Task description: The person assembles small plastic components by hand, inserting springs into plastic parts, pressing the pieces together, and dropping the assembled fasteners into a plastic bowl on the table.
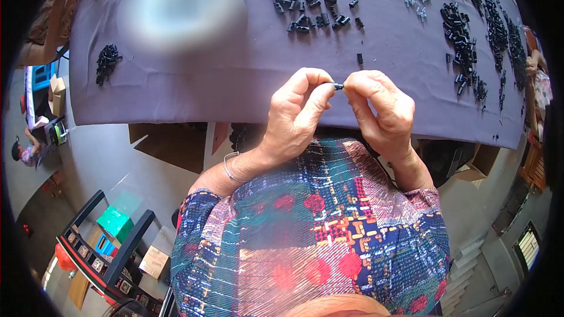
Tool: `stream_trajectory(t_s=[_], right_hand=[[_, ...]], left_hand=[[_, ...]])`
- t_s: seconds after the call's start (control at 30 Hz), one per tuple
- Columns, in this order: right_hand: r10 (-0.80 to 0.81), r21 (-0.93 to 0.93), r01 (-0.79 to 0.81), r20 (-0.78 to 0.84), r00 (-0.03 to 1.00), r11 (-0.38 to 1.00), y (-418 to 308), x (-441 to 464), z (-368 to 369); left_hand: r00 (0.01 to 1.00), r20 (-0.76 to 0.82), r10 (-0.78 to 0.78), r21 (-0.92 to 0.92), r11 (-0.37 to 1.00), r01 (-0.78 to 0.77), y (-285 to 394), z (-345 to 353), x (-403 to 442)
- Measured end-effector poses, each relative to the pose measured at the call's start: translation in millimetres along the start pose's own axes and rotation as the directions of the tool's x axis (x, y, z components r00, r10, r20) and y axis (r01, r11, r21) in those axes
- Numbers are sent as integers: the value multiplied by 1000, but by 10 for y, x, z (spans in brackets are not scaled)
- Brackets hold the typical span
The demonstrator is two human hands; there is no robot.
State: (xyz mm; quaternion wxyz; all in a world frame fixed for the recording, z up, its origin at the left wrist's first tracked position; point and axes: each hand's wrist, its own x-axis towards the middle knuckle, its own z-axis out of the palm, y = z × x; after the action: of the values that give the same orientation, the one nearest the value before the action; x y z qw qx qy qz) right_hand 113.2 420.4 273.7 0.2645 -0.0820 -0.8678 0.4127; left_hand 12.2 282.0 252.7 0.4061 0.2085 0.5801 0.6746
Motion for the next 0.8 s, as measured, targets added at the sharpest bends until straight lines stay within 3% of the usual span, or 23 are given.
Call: stream_trajectory(t_s=[0.1, 0.3, 0.5, 0.6, 0.8], right_hand=[[-10, -17, 10, 4, 1000, 1000, 7, 17, 29], [82, 69, -80, -21, 996, 994, 65, 9, 99], [5, -46, -9, -91, 996, 999, 77, 25, 138], [-17, -84, 9, -88, 996, 996, 72, -12, 175], [-49, -142, 27, -151, 987, 990, 167, -150, 285]], left_hand=[[1000, 5, 2, 33, 999, -2, -28, -19, 7], [996, -17, -87, -98, 992, 85, -27, 8, 66], [987, 22, -158, -268, 950, 158, -51, -51, 151], [953, 153, -263, -573, 762, 302, -50, -78, 165], [887, 298, -353, -642, 613, 460, -88, -122, 166]])
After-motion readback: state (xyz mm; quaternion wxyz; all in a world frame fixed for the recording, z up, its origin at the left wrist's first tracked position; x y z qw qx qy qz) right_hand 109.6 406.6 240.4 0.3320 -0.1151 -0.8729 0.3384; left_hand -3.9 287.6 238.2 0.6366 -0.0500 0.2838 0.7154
